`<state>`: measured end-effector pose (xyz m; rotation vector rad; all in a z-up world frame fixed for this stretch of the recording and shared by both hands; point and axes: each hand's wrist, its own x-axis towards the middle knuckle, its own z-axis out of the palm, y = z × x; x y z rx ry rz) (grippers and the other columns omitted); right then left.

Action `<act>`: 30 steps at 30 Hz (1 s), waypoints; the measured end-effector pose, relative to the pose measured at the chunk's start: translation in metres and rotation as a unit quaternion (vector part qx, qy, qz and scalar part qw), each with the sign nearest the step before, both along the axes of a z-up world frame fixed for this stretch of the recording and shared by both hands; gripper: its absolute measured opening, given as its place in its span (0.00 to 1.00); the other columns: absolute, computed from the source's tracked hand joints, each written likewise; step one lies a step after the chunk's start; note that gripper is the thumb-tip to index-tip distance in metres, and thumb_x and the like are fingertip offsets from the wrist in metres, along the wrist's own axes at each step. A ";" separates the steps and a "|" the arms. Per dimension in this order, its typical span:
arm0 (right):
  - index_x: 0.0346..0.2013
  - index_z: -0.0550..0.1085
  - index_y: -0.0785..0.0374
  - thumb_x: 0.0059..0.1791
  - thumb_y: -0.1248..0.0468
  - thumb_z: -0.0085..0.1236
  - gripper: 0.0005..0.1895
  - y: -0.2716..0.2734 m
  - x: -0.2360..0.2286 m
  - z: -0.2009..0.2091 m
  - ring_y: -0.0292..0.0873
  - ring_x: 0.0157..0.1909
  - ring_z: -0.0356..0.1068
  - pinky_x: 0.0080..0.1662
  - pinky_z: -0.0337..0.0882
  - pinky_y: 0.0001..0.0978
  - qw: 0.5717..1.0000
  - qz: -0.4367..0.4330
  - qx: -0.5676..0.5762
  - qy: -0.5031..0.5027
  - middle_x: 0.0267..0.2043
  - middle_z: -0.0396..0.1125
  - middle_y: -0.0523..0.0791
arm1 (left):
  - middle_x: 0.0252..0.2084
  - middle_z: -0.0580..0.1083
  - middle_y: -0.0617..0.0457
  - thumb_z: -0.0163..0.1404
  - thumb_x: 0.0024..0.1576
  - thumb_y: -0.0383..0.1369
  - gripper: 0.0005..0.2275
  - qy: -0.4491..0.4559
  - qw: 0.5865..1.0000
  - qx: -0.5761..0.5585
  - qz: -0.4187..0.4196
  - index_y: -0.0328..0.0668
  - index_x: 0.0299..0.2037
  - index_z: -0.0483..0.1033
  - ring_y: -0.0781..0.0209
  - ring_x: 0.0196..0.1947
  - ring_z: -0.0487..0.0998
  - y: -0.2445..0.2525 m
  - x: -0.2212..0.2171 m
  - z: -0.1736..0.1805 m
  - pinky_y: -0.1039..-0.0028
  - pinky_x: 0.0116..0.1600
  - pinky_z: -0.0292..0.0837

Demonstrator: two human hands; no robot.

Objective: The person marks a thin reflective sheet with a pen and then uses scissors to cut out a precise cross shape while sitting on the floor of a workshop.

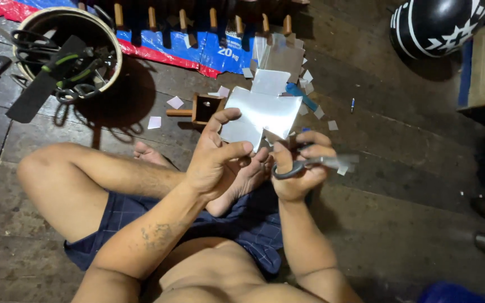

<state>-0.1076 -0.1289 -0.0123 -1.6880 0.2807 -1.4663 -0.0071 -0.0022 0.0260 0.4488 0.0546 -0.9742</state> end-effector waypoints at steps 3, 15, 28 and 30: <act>0.36 0.63 0.60 0.42 0.76 0.66 0.20 0.023 0.006 0.010 0.40 0.36 0.67 0.41 0.68 0.32 0.966 0.081 0.247 -0.014 0.42 0.66 0.47 | 0.26 0.75 0.44 0.58 0.49 0.12 0.28 -0.036 0.999 0.011 0.015 0.43 0.59 0.65 0.51 0.27 0.83 0.001 0.000 -0.007 0.79 0.27 0.75; 0.31 0.63 0.55 0.39 0.70 0.75 0.24 0.003 -0.005 -0.009 0.48 0.34 0.64 0.38 0.66 0.39 0.982 -0.022 -0.188 0.021 0.37 0.65 0.51 | 0.31 0.75 0.39 0.54 0.52 0.11 0.29 0.071 0.993 -0.092 -0.032 0.45 0.62 0.63 0.47 0.28 0.83 0.002 -0.013 -0.023 0.90 0.18 0.67; 0.35 0.59 0.55 0.40 0.84 0.49 0.21 -0.023 -0.014 -0.019 0.32 0.19 0.56 0.20 0.58 0.20 0.913 0.076 0.401 -0.005 0.29 0.52 0.38 | 0.37 0.77 0.45 0.53 0.54 0.14 0.45 -0.210 0.976 -0.008 0.055 0.61 0.76 0.40 0.62 0.27 0.82 -0.002 0.003 -0.029 0.87 0.24 0.73; 0.37 0.61 0.58 0.42 0.82 0.53 0.19 -0.051 -0.023 -0.065 0.37 0.30 0.67 0.29 0.67 0.19 0.929 0.018 0.368 0.041 0.34 0.58 0.41 | 0.40 0.76 0.44 0.51 0.57 0.16 0.37 -0.179 0.981 0.029 0.066 0.57 0.74 0.48 0.60 0.28 0.81 -0.007 -0.002 -0.054 0.83 0.24 0.76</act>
